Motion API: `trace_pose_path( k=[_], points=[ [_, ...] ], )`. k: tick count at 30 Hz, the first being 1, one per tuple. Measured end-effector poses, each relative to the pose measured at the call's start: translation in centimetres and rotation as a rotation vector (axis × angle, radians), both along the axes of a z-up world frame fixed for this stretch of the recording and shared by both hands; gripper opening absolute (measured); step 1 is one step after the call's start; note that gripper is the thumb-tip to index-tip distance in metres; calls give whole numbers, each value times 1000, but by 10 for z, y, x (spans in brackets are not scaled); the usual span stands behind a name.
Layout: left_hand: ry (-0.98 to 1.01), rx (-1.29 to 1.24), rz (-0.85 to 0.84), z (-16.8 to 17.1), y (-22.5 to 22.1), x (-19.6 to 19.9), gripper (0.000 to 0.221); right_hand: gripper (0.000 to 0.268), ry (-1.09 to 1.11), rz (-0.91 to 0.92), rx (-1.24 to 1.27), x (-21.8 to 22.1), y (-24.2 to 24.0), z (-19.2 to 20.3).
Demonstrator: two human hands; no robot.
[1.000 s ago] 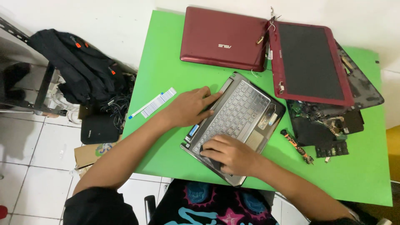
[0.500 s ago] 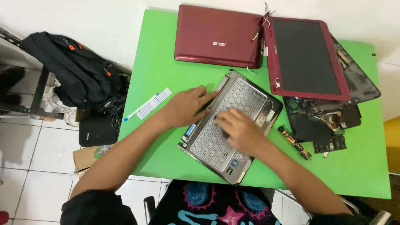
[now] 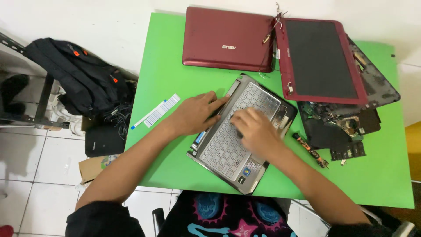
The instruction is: Disassembling a laptop to access internal components using a screwdriver and prying tools
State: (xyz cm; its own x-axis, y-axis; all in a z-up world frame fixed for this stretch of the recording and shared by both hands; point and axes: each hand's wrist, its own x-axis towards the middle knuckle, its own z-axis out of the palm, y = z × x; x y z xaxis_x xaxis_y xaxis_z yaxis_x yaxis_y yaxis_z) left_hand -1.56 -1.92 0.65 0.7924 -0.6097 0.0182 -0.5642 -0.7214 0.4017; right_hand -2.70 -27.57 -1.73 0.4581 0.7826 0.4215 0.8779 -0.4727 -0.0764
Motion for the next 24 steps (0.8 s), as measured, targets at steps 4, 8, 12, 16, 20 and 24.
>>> trace_pose_path(
  k=[4, 8, 12, 16, 20, 24],
  points=[
    [-26, 17, -3, -1, 0, 1, 60, 17, 13, 341, 75, -65, 36, 5],
    [-19, 21, -2, -1, 0, 1, 59, 25, 111, 426, 78, -49, 28, -3],
    [9, 37, -9, 2, 1, 0, 59, 38, 46, 129, 28, 35, -20, -28],
    [26, 52, -14, 8, 1, -1, 58, 40, 176, -345, -8, 64, -26, 2],
    [41, 69, -19, 15, 2, -1, 58, 43, 49, -449, 104, 78, -26, -18],
    [96, 65, 3, 19, 0, -1, 54, 53, 140, -407, 96, 60, -23, -12]
  ],
)
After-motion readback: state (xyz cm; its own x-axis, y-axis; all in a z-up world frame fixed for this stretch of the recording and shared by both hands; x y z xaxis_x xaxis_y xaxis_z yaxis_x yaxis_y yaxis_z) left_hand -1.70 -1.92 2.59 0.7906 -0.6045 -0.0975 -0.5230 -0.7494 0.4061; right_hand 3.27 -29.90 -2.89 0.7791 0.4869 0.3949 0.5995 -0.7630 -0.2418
